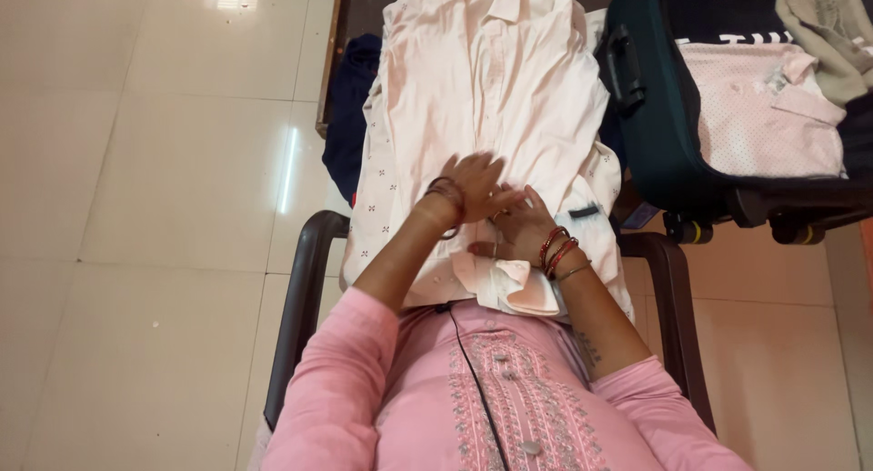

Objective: The person folds a white shirt on their lap, smoothing the fabric and buttoning the front. They then fold a second white patterned shirt and place it on top of the first one.

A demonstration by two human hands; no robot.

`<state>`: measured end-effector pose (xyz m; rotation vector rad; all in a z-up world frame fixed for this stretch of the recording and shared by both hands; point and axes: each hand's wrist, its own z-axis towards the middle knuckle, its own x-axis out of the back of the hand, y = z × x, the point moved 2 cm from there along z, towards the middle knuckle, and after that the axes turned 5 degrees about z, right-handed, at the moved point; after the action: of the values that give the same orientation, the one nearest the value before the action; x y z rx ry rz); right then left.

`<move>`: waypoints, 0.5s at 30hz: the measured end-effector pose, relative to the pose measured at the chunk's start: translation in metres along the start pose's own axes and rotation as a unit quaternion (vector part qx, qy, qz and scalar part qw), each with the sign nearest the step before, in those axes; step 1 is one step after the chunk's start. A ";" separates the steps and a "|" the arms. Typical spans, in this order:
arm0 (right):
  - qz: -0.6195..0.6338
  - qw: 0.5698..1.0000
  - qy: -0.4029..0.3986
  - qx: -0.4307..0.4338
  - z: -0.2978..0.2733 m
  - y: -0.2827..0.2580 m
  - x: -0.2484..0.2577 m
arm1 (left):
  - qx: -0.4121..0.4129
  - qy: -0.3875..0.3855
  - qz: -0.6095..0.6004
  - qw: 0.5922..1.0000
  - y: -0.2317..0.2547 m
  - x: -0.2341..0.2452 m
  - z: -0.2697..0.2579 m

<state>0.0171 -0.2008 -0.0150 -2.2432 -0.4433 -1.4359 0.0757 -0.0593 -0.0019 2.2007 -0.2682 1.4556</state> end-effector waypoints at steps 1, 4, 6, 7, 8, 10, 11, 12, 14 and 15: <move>0.012 1.000 -0.003 -0.003 -0.002 0.000 0.001 | -0.026 0.070 -0.015 0.997 0.007 -0.003 0.011; 0.028 0.999 0.019 0.009 -0.003 0.002 0.001 | -0.039 0.168 -0.023 0.985 0.008 -0.018 0.035; 0.013 0.997 0.064 0.044 -0.001 0.002 -0.001 | -0.012 0.136 -0.015 0.991 0.004 -0.033 0.037; 0.002 0.999 0.044 0.030 0.000 0.004 -0.003 | 0.008 0.092 -0.007 0.996 0.000 -0.042 0.031; -0.006 1.000 0.023 0.015 0.000 0.004 -0.006 | 0.025 0.045 0.001 0.999 -0.002 -0.049 0.026; -0.006 1.000 0.012 0.002 0.000 0.004 -0.008 | 0.029 0.047 0.002 0.998 -0.001 -0.046 0.023; 0.002 1.000 0.022 0.004 0.001 0.004 -0.008 | 0.029 0.047 0.002 0.998 0.001 -0.043 0.021; 0.009 0.999 0.031 0.008 -0.001 0.005 -0.010 | 0.020 0.042 0.007 0.999 0.002 -0.041 0.017; 0.030 0.998 0.047 0.022 -0.001 0.005 -0.010 | 0.003 0.036 0.018 0.999 0.002 -0.033 0.010; 0.040 0.997 0.056 0.029 -0.001 0.005 -0.009 | 0.004 0.032 0.018 0.999 0.006 -0.031 0.009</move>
<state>0.0147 -0.2061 -0.0241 -2.0974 -0.3512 -1.4803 0.0681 -0.0721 -0.0308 2.1608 -0.2810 1.5461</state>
